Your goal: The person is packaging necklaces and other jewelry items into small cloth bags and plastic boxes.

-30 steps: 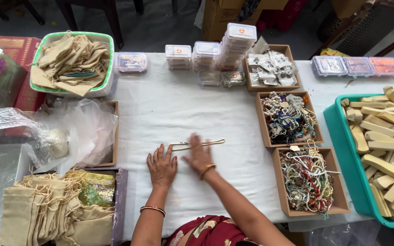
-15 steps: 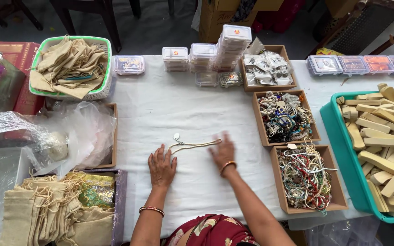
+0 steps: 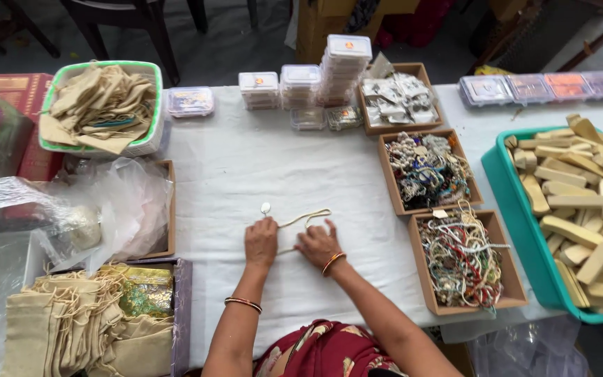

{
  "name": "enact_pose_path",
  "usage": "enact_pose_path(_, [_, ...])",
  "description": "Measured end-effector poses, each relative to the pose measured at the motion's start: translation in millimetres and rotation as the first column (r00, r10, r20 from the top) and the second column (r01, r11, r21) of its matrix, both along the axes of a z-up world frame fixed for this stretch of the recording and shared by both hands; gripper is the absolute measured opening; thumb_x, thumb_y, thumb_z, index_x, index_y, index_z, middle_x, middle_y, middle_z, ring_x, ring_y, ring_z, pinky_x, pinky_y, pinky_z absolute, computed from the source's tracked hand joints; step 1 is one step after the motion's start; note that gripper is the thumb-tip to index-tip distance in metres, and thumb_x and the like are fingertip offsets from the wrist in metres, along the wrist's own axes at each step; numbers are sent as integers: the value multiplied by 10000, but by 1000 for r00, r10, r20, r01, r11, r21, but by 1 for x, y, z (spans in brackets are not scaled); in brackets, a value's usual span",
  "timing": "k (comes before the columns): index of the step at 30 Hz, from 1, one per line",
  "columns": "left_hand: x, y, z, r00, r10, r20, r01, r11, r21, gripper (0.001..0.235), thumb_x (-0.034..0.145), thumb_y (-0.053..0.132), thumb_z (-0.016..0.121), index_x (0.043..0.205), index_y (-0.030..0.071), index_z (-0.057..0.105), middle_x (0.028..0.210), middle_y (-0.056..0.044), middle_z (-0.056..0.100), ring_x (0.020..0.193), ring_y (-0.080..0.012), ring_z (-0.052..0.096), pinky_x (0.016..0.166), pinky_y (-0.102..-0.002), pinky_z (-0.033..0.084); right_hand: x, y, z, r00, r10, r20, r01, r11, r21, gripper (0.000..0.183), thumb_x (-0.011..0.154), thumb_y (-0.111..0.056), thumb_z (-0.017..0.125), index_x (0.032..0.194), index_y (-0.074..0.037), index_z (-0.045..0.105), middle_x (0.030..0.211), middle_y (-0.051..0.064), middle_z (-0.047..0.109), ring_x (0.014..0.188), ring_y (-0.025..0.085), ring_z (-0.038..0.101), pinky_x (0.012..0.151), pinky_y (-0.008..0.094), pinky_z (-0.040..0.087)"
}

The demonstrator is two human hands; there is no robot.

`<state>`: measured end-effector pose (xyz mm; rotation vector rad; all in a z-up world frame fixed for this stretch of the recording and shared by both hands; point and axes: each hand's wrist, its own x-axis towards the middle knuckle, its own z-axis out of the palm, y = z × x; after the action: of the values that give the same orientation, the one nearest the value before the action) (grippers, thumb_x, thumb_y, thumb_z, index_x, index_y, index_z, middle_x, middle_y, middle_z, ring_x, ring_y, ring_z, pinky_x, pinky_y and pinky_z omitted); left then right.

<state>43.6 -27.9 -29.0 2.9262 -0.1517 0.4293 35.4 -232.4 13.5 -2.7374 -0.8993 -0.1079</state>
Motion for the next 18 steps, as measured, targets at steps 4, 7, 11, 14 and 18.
enact_pose_path(4, [-12,19,33,980,172,-100,-169,985,38,71,982,208,646,1016,172,697,1148,20,680,1066,-189,640,909,-381,495,14,-59,-5,976,-213,49,214,977,-12,280,963,-429,664,1021,-162,726,1085,57,659,1081,212,619,1168,586,212])
enact_pose_path(7, [-26,28,37,980,201,-13,-201,976,-86,172,899,245,695,1043,153,711,1200,10,686,1101,-199,637,915,-385,487,19,-88,-6,932,-301,200,295,954,61,282,929,-427,682,878,-152,722,1163,71,663,1130,225,617,1152,595,224])
enact_pose_path(11, [-46,30,50,985,136,106,-116,976,-183,266,886,289,719,1118,158,727,1243,-12,676,1174,-215,611,991,-406,453,22,-69,-15,917,-390,79,383,919,98,325,950,-439,661,1090,-146,663,1366,86,582,1261,239,544,1181,578,231])
enact_pose_path(14, [-56,31,46,985,105,133,-74,973,-219,221,885,271,728,1079,166,737,1250,7,684,1188,-207,608,1027,-404,448,19,-22,-20,978,-207,-29,208,976,59,654,958,-516,589,1463,-135,425,1603,108,335,1470,263,324,1207,558,162])
enact_pose_path(18, [-65,39,29,987,120,111,-94,973,-212,101,925,222,723,1005,163,743,1211,41,703,1175,-182,620,1018,-385,461,21,12,-22,959,-35,-280,-34,971,-236,900,963,-674,460,1633,-177,122,1716,59,42,1577,234,67,1255,547,15])
